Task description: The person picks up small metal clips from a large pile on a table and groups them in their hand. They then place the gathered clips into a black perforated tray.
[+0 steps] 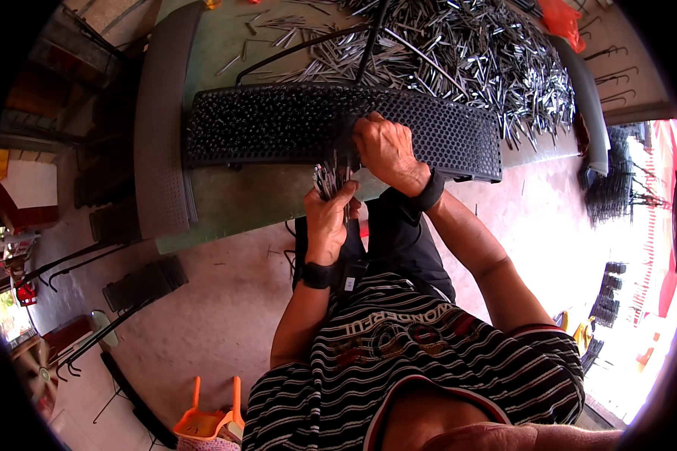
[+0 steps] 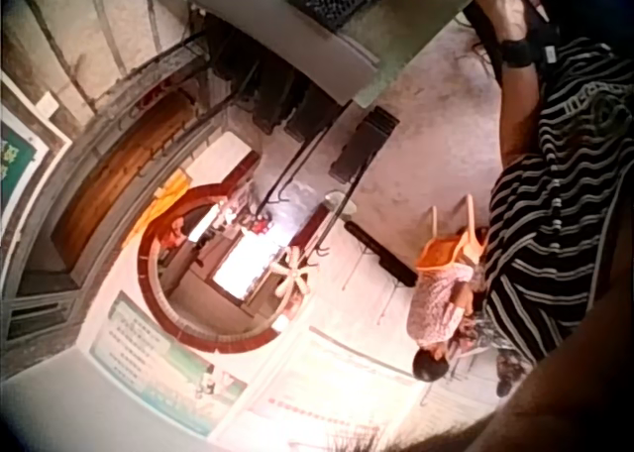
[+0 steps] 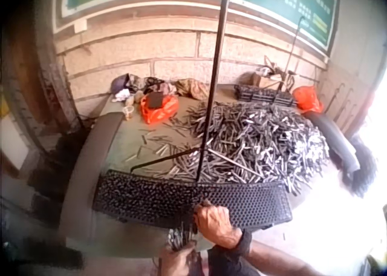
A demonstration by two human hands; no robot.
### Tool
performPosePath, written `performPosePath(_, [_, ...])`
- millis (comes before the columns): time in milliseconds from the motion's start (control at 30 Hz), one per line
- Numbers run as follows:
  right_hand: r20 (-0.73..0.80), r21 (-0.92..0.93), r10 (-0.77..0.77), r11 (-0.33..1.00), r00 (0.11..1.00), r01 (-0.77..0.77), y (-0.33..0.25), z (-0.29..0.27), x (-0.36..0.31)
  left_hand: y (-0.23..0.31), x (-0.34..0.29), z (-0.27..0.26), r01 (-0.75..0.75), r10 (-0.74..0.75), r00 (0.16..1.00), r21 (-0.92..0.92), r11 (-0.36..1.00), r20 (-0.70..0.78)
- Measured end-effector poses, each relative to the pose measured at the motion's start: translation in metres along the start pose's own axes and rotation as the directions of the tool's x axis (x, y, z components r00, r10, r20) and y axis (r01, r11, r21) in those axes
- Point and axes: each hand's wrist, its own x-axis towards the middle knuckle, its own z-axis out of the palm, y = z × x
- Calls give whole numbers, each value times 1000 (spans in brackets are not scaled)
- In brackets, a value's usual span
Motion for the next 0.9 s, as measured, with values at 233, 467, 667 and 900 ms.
performPosePath(233, [-11, 51, 38, 998, 999, -37, 1, 0, 1, 3, 0, -1, 10, -10, 1000, -29, 1000, 25])
performPosePath(467, [-47, 98, 38, 995, 998, -33, 6, 3, 4, 3, 0, 2, 0, 0, 1000, -6, 1000, 19])
performPosePath(667, [-98, 726, 394, 657, 914, -205, 13, -21, 11, 7, -1, 1, 29, -30, 999, -42, 999, -26])
performPosePath(900, [-232, 784, 400, 617, 886, -73, 11, -4, 12, 6, 1, 3, 34, -40, 997, -93, 995, -64])
